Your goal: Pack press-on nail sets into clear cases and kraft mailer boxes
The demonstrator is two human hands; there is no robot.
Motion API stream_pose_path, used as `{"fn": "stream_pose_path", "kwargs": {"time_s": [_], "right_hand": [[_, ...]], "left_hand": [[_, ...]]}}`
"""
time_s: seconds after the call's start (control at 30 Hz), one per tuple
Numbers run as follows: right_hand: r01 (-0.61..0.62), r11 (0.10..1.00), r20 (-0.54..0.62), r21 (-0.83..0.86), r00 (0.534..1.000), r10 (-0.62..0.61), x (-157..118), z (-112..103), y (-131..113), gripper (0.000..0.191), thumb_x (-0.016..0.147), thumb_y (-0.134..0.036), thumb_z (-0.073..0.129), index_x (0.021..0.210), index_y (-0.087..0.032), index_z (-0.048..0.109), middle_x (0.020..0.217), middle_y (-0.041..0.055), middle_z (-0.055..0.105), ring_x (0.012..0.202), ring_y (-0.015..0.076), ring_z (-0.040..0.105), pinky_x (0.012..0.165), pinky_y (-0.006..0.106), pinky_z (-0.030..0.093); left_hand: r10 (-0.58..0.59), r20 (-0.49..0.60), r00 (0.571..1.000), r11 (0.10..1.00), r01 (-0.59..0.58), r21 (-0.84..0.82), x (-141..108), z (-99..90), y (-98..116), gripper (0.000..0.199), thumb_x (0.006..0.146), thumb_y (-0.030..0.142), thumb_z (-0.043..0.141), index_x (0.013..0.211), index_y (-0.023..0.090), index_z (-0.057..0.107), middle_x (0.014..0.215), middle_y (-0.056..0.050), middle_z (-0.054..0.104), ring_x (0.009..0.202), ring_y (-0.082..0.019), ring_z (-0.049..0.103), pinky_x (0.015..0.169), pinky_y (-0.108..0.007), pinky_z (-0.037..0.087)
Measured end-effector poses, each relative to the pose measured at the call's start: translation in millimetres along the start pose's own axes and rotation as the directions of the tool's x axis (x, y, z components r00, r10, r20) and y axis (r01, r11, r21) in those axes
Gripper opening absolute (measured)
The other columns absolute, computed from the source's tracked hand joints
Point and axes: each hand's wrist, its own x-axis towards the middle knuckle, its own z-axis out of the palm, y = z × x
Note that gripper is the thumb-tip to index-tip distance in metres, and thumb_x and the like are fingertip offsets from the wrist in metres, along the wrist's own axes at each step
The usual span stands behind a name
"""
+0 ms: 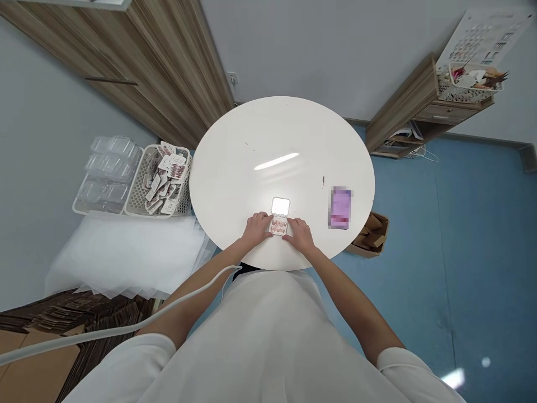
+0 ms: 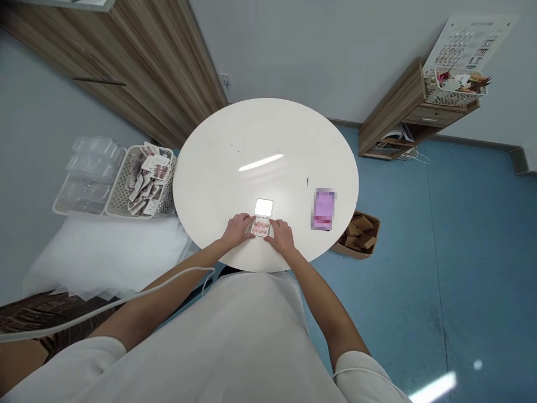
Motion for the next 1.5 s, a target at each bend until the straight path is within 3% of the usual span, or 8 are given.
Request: {"fn": "stream_pose_path", "kwargs": {"time_s": [0.53,0.67,0.77,0.87,1.03,1.2,1.33,1.5], "right_hand": [[-0.025,1.0,0.036,-0.017,0.999,0.026,3.8,6.2,1.0,0.06,0.069,-0.034,0.064,0.122,-0.023,0.039,0.106,0.0076,0.052,0.097,0.0229,0.048,0.082,0.037,0.034],[-0.057,0.997,0.028,0.056,0.998,0.056,0.1,6.9,0.2,0.067,0.066,-0.033,0.066,0.125,-0.023,0.035,0.109,0.0072,0.051,0.101,0.0235,0.047,0.086,0.039,0.034],[-0.136,0.968,0.047,0.209,0.99,0.13,-3.4,7.7,-1.8,0.07,0.067,-0.03,0.063,0.128,-0.024,0.031,0.108,0.0063,0.05,0.095,0.0204,0.05,0.08,0.034,0.04],[-0.239,0.901,0.088,0.362,0.971,0.222,-4.7,9.5,-4.7,0.07,0.067,-0.027,0.061,0.13,-0.023,0.029,0.104,0.005,0.051,0.082,0.0157,0.052,0.072,0.03,0.043],[-0.295,0.809,0.142,0.508,0.955,0.26,-1.3,11.7,-8.8,0.065,0.062,-0.022,0.062,0.123,-0.023,0.04,0.101,0.0039,0.05,0.069,0.0113,0.052,0.068,0.028,0.045],[-0.293,0.733,0.132,0.614,0.953,0.271,-6.3,4.6,-11.2,0.058,0.063,-0.023,0.06,0.118,-0.023,0.045,0.1,0.0027,0.049,0.063,0.0087,0.052,0.068,0.028,0.045],[-0.268,0.667,0.115,0.695,0.958,0.264,-19.1,-7.9,-15.7,0.052,0.065,-0.028,0.058,0.116,-0.024,0.047,0.098,0.0015,0.05,0.059,0.0075,0.05,0.061,0.027,0.044],[-0.217,0.607,0.071,0.764,0.964,0.255,-33.4,-28.7,-17.7,0.044,0.066,-0.033,0.058,0.108,-0.023,0.053,0.092,0.0005,0.054,0.057,0.0072,0.048,0.059,0.025,0.042]], "left_hand": [[-0.035,0.093,0.995,0.999,0.036,-0.009,-0.4,9.0,-4.8,0.062,0.072,0.032,0.06,0.128,0.025,0.033,0.107,-0.007,0.051,0.098,-0.025,0.047,0.076,-0.032,0.035],[-0.037,0.062,0.997,0.994,0.044,-0.1,-4.6,14.8,-9.1,0.067,0.071,0.029,0.061,0.13,0.023,0.031,0.109,-0.009,0.05,0.1,-0.025,0.046,0.078,-0.033,0.036],[-0.093,0.034,0.995,0.963,0.099,-0.251,-9.7,19.5,-12.3,0.067,0.07,0.025,0.062,0.129,0.02,0.031,0.109,-0.009,0.051,0.095,-0.021,0.049,0.079,-0.032,0.039],[-0.203,0.024,0.979,0.895,0.195,-0.4,-13.0,23.6,-12.1,0.057,0.069,0.023,0.06,0.122,0.018,0.041,0.101,-0.008,0.053,0.082,-0.017,0.052,0.074,-0.029,0.042],[-0.254,0.052,0.966,0.791,0.238,-0.563,-12.1,29.5,-5.2,0.031,0.066,0.02,0.058,0.097,0.018,0.059,0.081,-0.002,0.055,0.07,-0.014,0.051,0.068,-0.028,0.042],[-0.372,0.082,0.925,0.524,0.282,-0.804,-16.9,27.9,1.2,0.034,0.067,0.016,0.056,0.1,0.015,0.058,0.083,-0.003,0.057,0.071,-0.012,0.053,0.072,-0.028,0.042],[-0.341,0.13,0.931,0.35,0.254,-0.901,-27.5,15.8,7.9,0.036,0.067,0.023,0.061,0.102,0.016,0.056,0.093,-0.007,0.058,0.077,-0.013,0.055,0.072,-0.029,0.043],[-0.214,0.217,0.953,0.185,0.257,-0.948,-37.1,-2.3,20.8,0.044,0.063,0.033,0.068,0.101,0.016,0.053,0.084,-0.007,0.064,0.073,-0.014,0.058,0.073,-0.032,0.043]]}}
